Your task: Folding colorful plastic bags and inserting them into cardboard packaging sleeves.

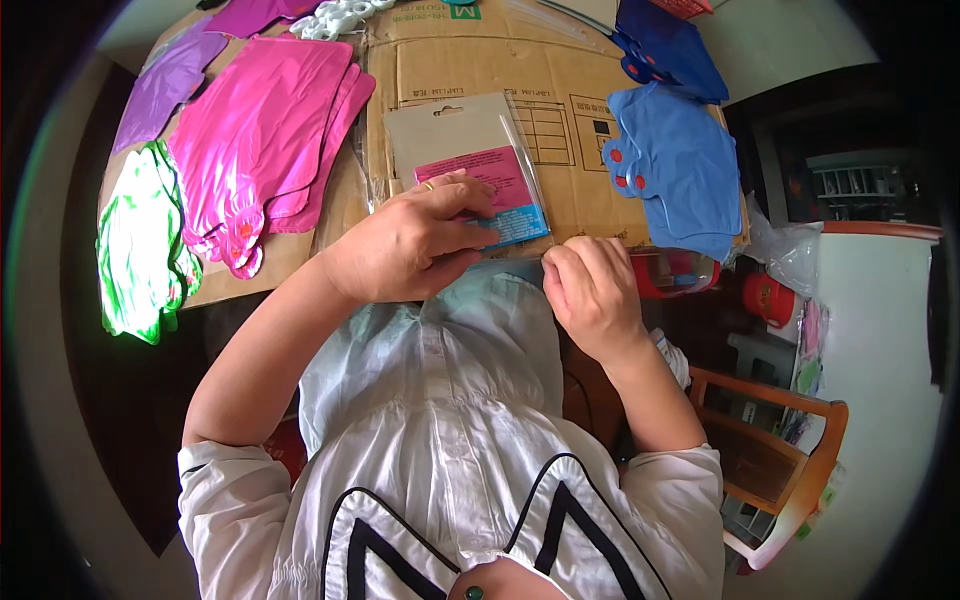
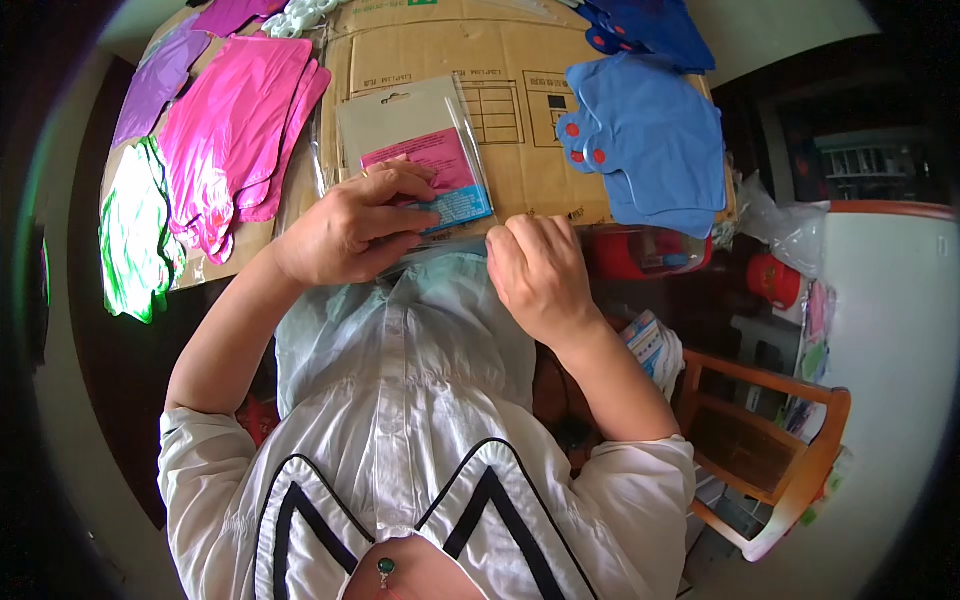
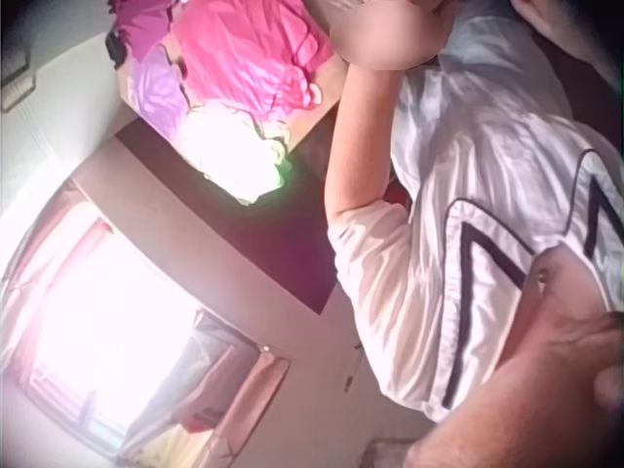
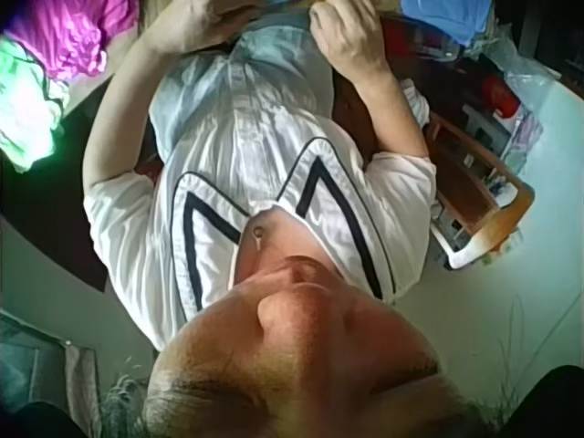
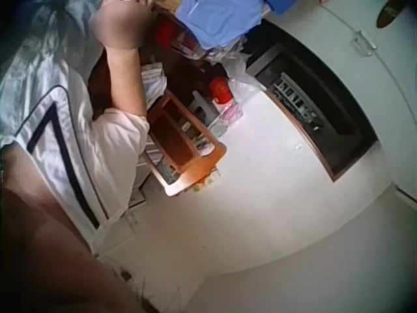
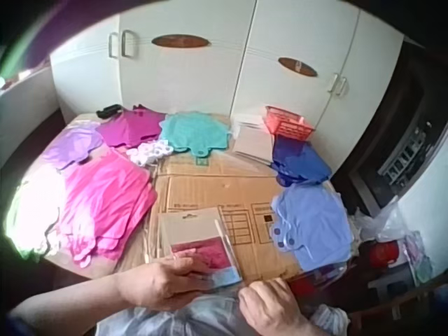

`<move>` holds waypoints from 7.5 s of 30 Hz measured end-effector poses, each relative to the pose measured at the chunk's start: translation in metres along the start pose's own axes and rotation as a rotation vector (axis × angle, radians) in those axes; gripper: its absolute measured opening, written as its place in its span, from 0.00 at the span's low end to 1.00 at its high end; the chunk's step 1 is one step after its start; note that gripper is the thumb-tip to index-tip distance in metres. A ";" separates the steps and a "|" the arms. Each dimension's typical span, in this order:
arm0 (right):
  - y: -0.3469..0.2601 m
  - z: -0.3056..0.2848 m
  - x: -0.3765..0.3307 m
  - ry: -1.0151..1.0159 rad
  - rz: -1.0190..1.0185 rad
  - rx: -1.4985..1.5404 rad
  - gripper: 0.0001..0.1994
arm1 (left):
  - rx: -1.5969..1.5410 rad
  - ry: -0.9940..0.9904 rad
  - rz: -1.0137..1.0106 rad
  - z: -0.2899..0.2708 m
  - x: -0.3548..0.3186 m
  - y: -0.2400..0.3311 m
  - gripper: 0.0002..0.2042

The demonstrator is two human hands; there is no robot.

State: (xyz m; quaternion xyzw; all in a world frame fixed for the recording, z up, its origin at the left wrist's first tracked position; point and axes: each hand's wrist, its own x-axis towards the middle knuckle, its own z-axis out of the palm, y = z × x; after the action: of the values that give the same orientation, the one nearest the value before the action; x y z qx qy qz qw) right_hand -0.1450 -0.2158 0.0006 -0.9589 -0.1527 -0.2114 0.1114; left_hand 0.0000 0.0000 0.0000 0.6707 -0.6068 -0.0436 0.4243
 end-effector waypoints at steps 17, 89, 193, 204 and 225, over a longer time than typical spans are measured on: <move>0.013 0.022 -0.053 -0.513 0.476 0.266 0.07 | 0.027 0.031 0.004 -0.002 0.001 0.002 0.10; -0.049 -0.004 -0.004 0.008 0.910 2.232 0.08 | 0.432 0.759 0.143 0.034 -0.044 0.052 0.40; 0.001 0.011 0.112 -0.219 -0.158 0.215 0.09 | 0.569 0.206 -0.724 -0.159 -0.127 0.006 0.22; -0.028 -0.004 0.106 -0.338 -0.114 0.097 0.23 | 0.654 0.575 -0.723 -0.170 -0.177 0.040 0.12; -0.224 0.145 0.309 -0.436 -0.876 0.622 0.08 | 0.971 0.299 -0.498 -0.158 -0.263 0.049 0.13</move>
State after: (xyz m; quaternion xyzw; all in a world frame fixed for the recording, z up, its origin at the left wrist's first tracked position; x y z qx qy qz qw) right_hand 0.1000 0.1086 0.0413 -0.7500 -0.6096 0.0194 0.2559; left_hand -0.0157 0.3099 0.0113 0.9107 -0.3140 0.2374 0.1252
